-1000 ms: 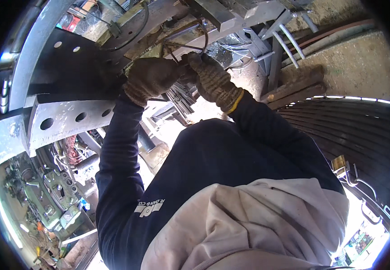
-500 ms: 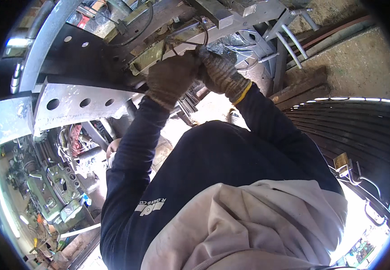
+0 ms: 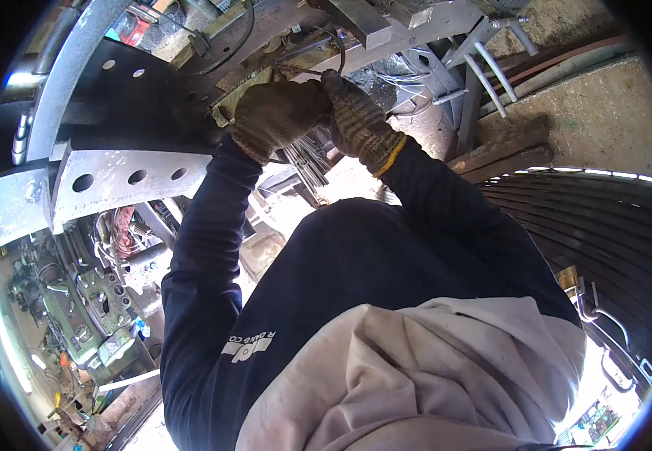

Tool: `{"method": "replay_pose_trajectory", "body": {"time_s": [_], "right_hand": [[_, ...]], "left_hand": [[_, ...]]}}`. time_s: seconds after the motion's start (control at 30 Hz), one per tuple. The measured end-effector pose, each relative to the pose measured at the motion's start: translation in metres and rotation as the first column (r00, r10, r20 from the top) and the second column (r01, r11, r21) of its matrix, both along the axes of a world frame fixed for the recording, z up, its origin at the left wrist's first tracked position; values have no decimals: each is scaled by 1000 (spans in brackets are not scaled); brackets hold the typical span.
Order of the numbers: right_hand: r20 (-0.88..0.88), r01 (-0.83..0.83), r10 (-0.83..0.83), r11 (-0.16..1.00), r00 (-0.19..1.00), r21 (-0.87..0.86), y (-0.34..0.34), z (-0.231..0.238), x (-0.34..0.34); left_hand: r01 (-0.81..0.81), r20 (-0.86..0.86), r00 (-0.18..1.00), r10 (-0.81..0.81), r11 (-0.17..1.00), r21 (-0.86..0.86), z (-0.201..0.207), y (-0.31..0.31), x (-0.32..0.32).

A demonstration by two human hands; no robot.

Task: The person works with wires on a metal component by hand while wearing gloves, threading the wires through holes and twisting them together.

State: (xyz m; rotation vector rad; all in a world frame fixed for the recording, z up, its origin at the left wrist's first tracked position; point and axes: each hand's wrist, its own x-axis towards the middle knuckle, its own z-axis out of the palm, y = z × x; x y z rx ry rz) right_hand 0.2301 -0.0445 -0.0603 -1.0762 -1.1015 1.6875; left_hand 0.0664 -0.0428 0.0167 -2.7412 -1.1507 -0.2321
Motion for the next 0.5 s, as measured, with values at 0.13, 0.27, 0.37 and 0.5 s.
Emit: {"method": "replay_pose_trajectory", "body": {"time_s": [0.13,0.27,0.37,0.5], "right_hand": [[-132,87,-74,991,988,101,9,-24,0],[598,-252,-188,780,779,573,-1,-5,15],[1,-71,71,993,997,-97,9,9,25],[378,-40,-583,508,719,860,-20,44,59]], "left_hand": [[131,207,970,-125,991,-19,0,15,-1],[-22,150,988,43,989,-143,4,1,5],[-97,98,991,93,995,34,8,-14,19],[-90,107,991,75,986,140,20,-29,17]]}}
